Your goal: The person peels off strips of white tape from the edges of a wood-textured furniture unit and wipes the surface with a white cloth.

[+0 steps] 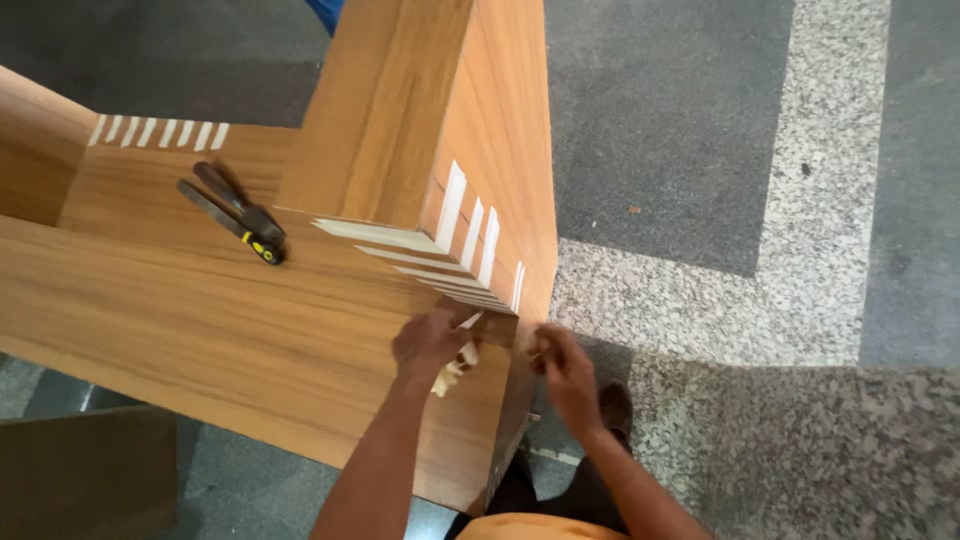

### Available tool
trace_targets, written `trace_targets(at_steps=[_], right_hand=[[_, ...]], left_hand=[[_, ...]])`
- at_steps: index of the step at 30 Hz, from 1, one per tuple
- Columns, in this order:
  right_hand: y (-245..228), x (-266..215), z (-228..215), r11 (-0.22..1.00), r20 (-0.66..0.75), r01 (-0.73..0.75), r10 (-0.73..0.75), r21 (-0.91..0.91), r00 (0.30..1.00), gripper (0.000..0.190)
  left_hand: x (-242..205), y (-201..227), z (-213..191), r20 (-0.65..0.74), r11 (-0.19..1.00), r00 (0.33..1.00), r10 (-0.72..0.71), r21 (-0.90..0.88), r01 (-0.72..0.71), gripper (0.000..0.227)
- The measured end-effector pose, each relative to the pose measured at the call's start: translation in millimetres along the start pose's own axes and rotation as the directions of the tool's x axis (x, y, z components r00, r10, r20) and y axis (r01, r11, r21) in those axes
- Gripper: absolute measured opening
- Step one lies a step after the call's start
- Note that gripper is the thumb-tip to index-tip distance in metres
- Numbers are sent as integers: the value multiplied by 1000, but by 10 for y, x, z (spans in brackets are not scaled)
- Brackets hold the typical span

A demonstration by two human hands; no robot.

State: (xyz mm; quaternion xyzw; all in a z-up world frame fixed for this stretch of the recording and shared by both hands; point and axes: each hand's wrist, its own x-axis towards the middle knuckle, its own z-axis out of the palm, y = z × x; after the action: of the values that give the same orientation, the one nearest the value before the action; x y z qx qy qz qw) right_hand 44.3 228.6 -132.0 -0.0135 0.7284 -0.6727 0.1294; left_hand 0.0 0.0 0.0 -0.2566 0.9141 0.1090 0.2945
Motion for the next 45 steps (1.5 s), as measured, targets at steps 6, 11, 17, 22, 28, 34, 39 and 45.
trace_targets(at_steps=[6, 11, 17, 22, 28, 34, 39, 45], right_hand=[[-431, 604, -87, 938, -68, -141, 170, 316, 983, 21], [-474, 959, 31, 855, -41, -177, 225, 487, 974, 22], [-431, 1132, 128, 833, -88, -211, 295, 511, 952, 24], [-519, 1114, 176, 931, -136, -90, 147, 353, 980, 25], [-872, 998, -136, 972, -12, -83, 88, 220, 996, 13], [-1131, 806, -2, 981, -179, 192, -185, 21, 966, 17], [-1021, 845, 182, 937, -299, 243, -313, -249, 901, 8], [-850, 683, -179, 938, -31, 220, -237, -267, 971, 15]], left_hand=[[204, -174, -118, -215, 986, 969, -121, -143, 91, 40], [417, -192, -217, -249, 995, 966, -76, 41, 89, 37], [404, -842, -573, -309, 949, 905, -293, -212, 234, 47], [-141, -1139, -274, -827, 747, 517, 219, -199, -634, 71], [-465, -768, 295, -506, 543, 861, 50, -710, -448, 20], [-460, -513, 412, -297, 427, 941, 165, -838, -339, 25], [-342, -288, 532, -223, 354, 936, 273, -881, -313, 35], [-327, -12, 488, -78, 76, 912, 402, -990, -118, 21]])
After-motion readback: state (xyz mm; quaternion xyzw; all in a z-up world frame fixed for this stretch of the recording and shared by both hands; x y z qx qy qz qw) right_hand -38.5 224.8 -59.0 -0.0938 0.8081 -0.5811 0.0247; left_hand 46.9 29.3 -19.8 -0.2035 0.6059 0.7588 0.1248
